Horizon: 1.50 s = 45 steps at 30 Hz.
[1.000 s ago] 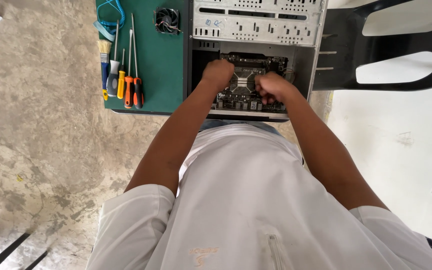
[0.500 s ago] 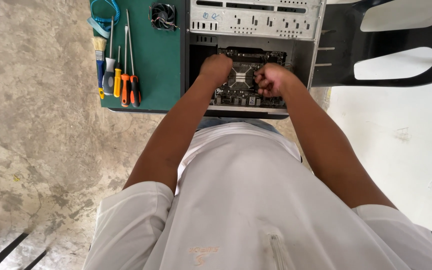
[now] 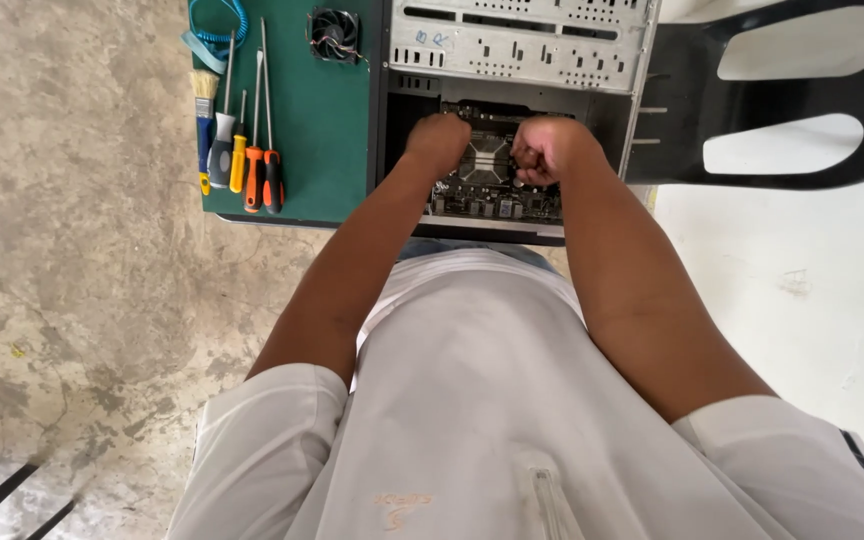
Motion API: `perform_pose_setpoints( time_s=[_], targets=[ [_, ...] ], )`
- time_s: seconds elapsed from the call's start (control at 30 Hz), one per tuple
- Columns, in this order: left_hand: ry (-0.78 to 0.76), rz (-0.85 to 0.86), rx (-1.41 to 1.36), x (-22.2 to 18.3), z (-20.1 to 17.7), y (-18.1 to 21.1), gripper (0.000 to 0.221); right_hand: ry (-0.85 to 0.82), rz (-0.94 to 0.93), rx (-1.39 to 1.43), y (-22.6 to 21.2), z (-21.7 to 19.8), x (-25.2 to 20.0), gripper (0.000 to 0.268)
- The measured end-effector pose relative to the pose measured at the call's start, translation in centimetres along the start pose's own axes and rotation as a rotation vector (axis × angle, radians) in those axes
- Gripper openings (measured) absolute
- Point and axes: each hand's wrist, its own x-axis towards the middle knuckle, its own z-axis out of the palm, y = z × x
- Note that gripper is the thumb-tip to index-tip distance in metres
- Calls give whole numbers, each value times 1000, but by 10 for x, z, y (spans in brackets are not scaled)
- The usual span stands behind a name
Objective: Removing mounting screws from a motherboard and detaching the CPU cooler inside a computer case using a screwdriver.
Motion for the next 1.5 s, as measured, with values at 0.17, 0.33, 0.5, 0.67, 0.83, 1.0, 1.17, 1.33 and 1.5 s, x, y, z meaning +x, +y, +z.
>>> perform_pose_setpoints(
  time_s=[0.17, 0.33, 0.5, 0.67, 0.83, 1.0, 1.17, 1.33, 1.5],
  targets=[
    [0, -22, -35, 2, -4, 2, 4, -56, -35, -96, 4, -5, -16, 31],
    [-23, -33, -52, 3, -5, -1, 3, -124, -47, -272, 17, 7, -52, 35],
    [-11, -89, -80, 5, -1, 1, 3, -184, -133, -458, 30, 7, -44, 32],
    [12, -104, -67, -2, -4, 5, 5, 156, -501, -565, 46, 7, -36, 35],
    [6, -105, -80, -3, -9, 4, 12, 294, -809, -432, 61, 12, -53, 50],
    [-9, -112, -143, 5, 3, 3, 16, 82, -958, -129, 69, 13, -52, 52],
    [-64, -151, -176, 3, -9, 2, 21, 31, -1003, -167, 66, 4, -30, 54],
    [-83, -179, -181, 3, -6, 4, 26, 59, -1024, -204, 70, 4, -28, 48],
    [-78, -226, -158, 3, -19, 11, 21, 55, -1010, -233, 72, 7, -39, 55]
  ],
)
